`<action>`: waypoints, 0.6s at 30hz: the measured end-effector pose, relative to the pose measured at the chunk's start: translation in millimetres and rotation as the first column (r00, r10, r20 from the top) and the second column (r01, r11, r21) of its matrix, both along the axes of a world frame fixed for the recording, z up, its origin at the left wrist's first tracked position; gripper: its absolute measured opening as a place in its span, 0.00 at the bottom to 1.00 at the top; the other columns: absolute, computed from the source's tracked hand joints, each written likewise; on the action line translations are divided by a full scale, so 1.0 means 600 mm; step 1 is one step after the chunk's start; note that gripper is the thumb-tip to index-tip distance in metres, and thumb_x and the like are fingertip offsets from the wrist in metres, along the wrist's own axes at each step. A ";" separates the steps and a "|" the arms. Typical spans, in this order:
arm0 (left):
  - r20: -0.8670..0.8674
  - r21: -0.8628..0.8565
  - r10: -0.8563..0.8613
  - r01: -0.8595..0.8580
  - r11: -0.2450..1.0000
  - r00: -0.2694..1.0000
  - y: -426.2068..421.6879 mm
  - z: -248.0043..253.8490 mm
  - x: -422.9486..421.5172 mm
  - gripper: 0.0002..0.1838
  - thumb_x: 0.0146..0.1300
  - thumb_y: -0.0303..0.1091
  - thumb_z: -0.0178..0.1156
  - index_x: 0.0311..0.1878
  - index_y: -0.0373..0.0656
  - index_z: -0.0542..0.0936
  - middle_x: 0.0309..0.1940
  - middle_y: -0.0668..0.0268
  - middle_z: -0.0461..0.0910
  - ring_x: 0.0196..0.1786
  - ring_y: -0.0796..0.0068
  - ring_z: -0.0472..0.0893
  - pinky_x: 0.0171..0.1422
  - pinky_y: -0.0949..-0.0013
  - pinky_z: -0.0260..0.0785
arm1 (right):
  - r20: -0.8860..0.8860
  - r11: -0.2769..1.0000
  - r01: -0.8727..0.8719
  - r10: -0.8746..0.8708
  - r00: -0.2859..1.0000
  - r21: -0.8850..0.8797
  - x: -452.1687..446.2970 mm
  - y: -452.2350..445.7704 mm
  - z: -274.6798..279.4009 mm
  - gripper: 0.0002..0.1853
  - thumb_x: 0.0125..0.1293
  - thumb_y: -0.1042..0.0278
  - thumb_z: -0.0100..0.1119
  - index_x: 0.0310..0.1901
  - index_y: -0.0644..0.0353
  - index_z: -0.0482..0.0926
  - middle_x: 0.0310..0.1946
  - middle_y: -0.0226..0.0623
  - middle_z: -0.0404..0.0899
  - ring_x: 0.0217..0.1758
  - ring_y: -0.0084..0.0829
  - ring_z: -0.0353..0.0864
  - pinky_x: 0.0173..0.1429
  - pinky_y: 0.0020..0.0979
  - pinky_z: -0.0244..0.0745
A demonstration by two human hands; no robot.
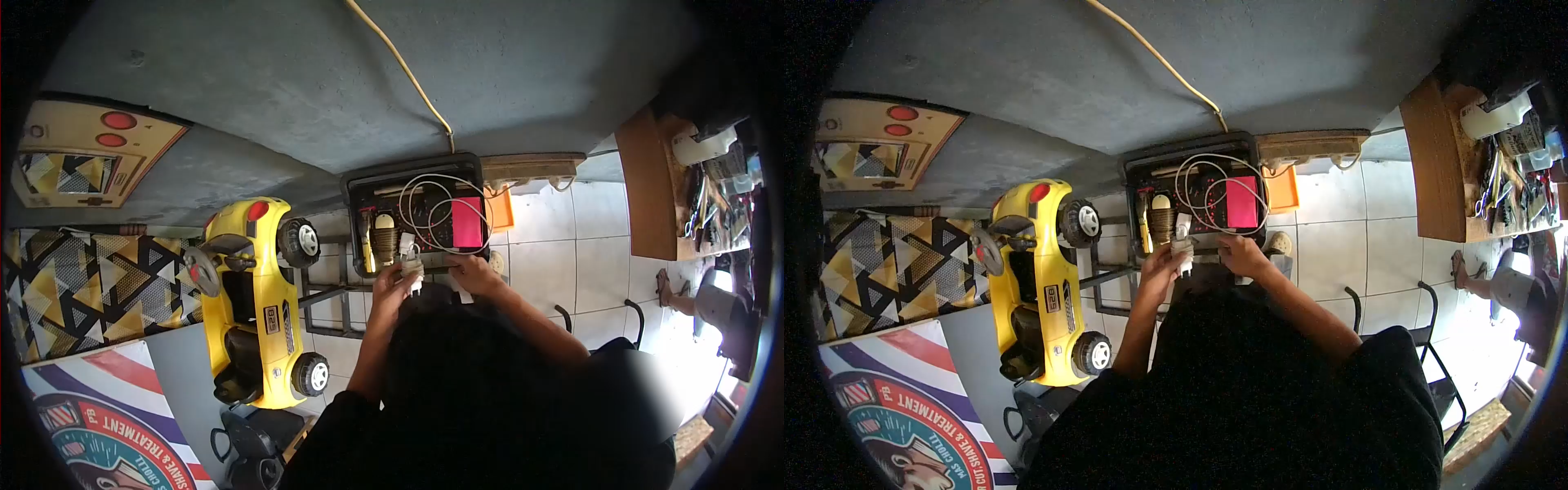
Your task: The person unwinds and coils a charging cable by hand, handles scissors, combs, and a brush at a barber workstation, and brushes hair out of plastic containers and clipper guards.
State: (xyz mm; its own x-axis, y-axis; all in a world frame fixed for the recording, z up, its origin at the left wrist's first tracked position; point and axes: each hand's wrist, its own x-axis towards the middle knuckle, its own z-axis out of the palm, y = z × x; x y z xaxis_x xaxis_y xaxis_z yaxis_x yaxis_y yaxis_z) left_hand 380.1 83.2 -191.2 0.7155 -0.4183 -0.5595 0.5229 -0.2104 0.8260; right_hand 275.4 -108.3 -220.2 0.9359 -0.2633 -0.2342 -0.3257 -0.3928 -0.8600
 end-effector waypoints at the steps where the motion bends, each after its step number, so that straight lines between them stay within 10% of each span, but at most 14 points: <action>1: 0.010 0.041 -0.023 0.022 0.999 1.000 0.007 -0.022 0.014 0.20 0.57 0.32 0.67 0.50 0.34 0.75 0.34 0.66 0.80 0.27 0.85 0.74 0.26 0.79 0.61 | 0.039 0.991 -0.040 0.045 0.998 -0.125 0.013 0.000 -0.027 0.12 0.60 0.68 0.56 0.46 0.58 0.78 0.35 0.51 0.81 0.39 0.47 0.82 0.40 0.40 0.78; 5: 0.033 0.275 -0.090 0.077 0.958 0.995 0.015 -0.077 0.047 0.10 0.55 0.36 0.68 0.36 0.41 0.81 0.22 0.76 0.73 0.21 0.88 0.66 0.23 0.79 0.55 | 0.214 0.985 -0.013 0.051 0.975 -0.172 0.050 0.054 -0.181 0.11 0.58 0.71 0.50 0.41 0.57 0.79 0.34 0.51 0.80 0.37 0.53 0.80 0.41 0.48 0.75; 11: -0.235 0.036 -0.189 0.202 0.979 0.953 0.034 -0.141 0.077 0.11 0.54 0.37 0.70 0.36 0.42 0.81 0.22 0.76 0.73 0.23 0.87 0.68 0.24 0.79 0.57 | -0.007 0.944 -0.172 0.177 0.984 -0.282 0.105 0.121 -0.222 0.18 0.47 0.74 0.53 0.44 0.62 0.76 0.32 0.54 0.80 0.38 0.56 0.80 0.43 0.47 0.75; 12: -0.227 0.105 -0.195 0.223 0.969 0.954 0.023 -0.138 0.085 0.12 0.54 0.37 0.70 0.36 0.41 0.81 0.23 0.76 0.74 0.23 0.88 0.68 0.25 0.79 0.58 | -0.302 0.976 -0.208 0.180 0.936 -0.062 0.127 0.108 -0.189 0.26 0.47 0.74 0.53 0.54 0.63 0.73 0.41 0.59 0.78 0.49 0.53 0.78 0.54 0.45 0.74; 18: -0.199 0.323 -0.276 0.329 0.887 0.940 -0.026 -0.143 0.089 0.19 0.55 0.40 0.69 0.45 0.38 0.82 0.37 0.65 0.83 0.39 0.76 0.78 0.45 0.71 0.69 | -0.068 0.962 0.136 -0.156 0.985 -0.239 0.122 0.098 -0.166 0.35 0.50 0.75 0.52 0.64 0.69 0.62 0.65 0.59 0.60 0.71 0.49 0.57 0.73 0.40 0.54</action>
State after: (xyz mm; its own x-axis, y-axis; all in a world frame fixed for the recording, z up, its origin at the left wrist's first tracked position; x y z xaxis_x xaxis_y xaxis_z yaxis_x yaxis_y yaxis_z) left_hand 433.6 67.8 -276.9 0.4862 -0.3627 -0.7950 0.4945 -0.6359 0.5926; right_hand 348.4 -49.5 -319.9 0.8624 -0.4522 -0.2273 -0.4623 -0.5211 -0.7174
